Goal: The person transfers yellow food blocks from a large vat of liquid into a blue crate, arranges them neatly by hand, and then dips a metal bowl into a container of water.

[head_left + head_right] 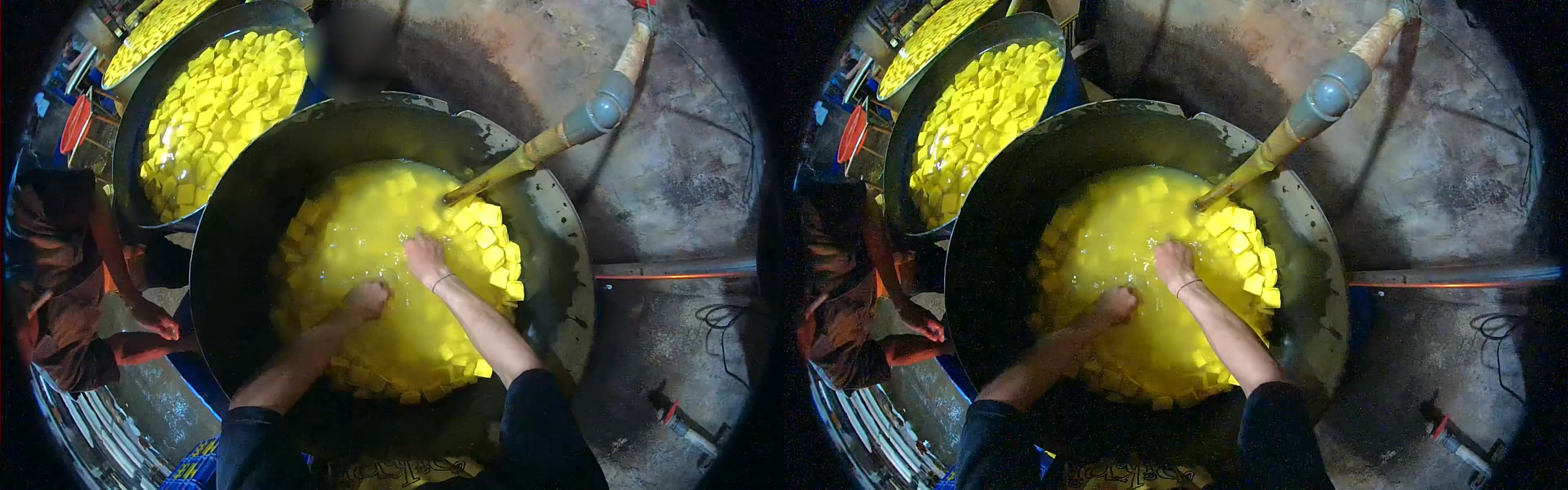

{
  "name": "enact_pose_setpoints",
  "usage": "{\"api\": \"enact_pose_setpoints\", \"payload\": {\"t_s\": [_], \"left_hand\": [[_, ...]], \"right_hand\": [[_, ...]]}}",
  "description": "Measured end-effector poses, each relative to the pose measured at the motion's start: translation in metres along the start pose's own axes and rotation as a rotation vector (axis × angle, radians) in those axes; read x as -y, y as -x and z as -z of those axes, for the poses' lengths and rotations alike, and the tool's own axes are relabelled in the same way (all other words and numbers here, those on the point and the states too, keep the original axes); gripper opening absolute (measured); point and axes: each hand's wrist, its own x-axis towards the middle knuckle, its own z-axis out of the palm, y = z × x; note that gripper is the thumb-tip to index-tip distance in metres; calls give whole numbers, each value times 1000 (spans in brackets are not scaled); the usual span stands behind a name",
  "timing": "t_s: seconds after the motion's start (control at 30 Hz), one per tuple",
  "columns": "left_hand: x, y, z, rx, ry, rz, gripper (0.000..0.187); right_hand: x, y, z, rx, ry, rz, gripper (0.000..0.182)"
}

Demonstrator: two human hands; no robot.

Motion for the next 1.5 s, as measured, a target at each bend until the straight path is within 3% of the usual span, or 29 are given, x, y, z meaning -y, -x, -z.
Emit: {"api": "enact_pose_setpoints", "payload": {"t_s": [0.03,0.1,0.13,0.17,0.2,0.23,0.27,0.3,0.37,0.43,0.57,0.63,0.7,0.73,0.77,0.8,0.83,0.87,0.9,0.93,0.97,1.03,1.1,1.17,1.3,1.37,1.4,1.43,1.5], "left_hand": [[7,-2,1,137,189,41,18],[46,-22,-40,-24,823,-148,28],[47,-16,-20,-348,947,-226,31],[47,-10,2,-680,1055,-305,33],[50,-20,-2,-681,1057,-309,33],[52,-34,-10,-703,1579,-208,33],[51,-47,-19,-689,2101,-81,32],[44,-49,-11,-685,2108,-90,32],[17,-42,18,-825,2431,-25,31],[-3,-41,33,-765,2655,-32,34],[-35,-26,62,-775,2690,133,33],[-39,-42,46,-921,2873,40,35],[-44,-46,45,-927,2880,4,35],[-48,-44,48,-879,2885,-165,36],[-54,-42,53,-827,2880,-334,36],[-64,-23,79,-874,2886,-43,36],[-65,-18,87,-876,2885,-62,36],[-67,-12,93,-868,3045,-96,35],[-68,-8,98,-854,3206,-135,34],[-64,-13,99,-979,3125,-301,31],[-57,-16,99,-989,3122,-322,31],[-44,-2,117,-1027,3130,-428,36],[-33,40,161,-1036,3110,-551,33],[-20,79,194,-1152,3044,-721,31],[10,171,219,-1267,2856,-1078,29],[12,225,212,-1418,2771,-1077,29],[15,248,201,-1505,2764,-996,29],[21,264,185,-1512,2699,-1107,29],[27,301,153,-1613,2658,-1031,29]], "right_hand": [[-2,-5,2,152,-66,-3,19],[-14,-7,19,141,-271,1,22],[-22,-6,25,128,-471,-1,26],[-30,-8,31,128,-470,-1,26],[-41,-10,35,253,-637,-36,31],[-42,-8,48,380,-800,-75,36],[-39,8,59,256,-1132,-164,38],[-32,16,70,255,-1123,-170,38],[-18,28,83,185,-1213,-215,37],[-5,35,81,196,-1356,-166,35],[10,38,80,5,-1076,-36,32],[20,41,103,-82,-997,-11,27],[26,45,123,-129,-965,168,27],[26,44,129,-9,-774,101,40],[27,46,119,-17,-767,104,40],[29,46,97,-90,-636,81,46],[42,49,110,-161,-503,60,52],[36,55,133,92,-562,16,59],[26,55,137,86,-553,21,59],[14,53,134,50,-790,0,58],[3,53,131,14,-1028,-18,57],[-20,75,111,86,-470,-174,52],[-16,110,101,351,-143,-248,41],[-32,127,33,183,-57,-138,32],[-48,117,-17,267,-194,85,29],[-3,115,27,339,-827,275,31],[32,119,61,527,-1036,83,33],[66,122,95,554,-1075,151,31],[133,136,160,597,-1199,244,28]]}}
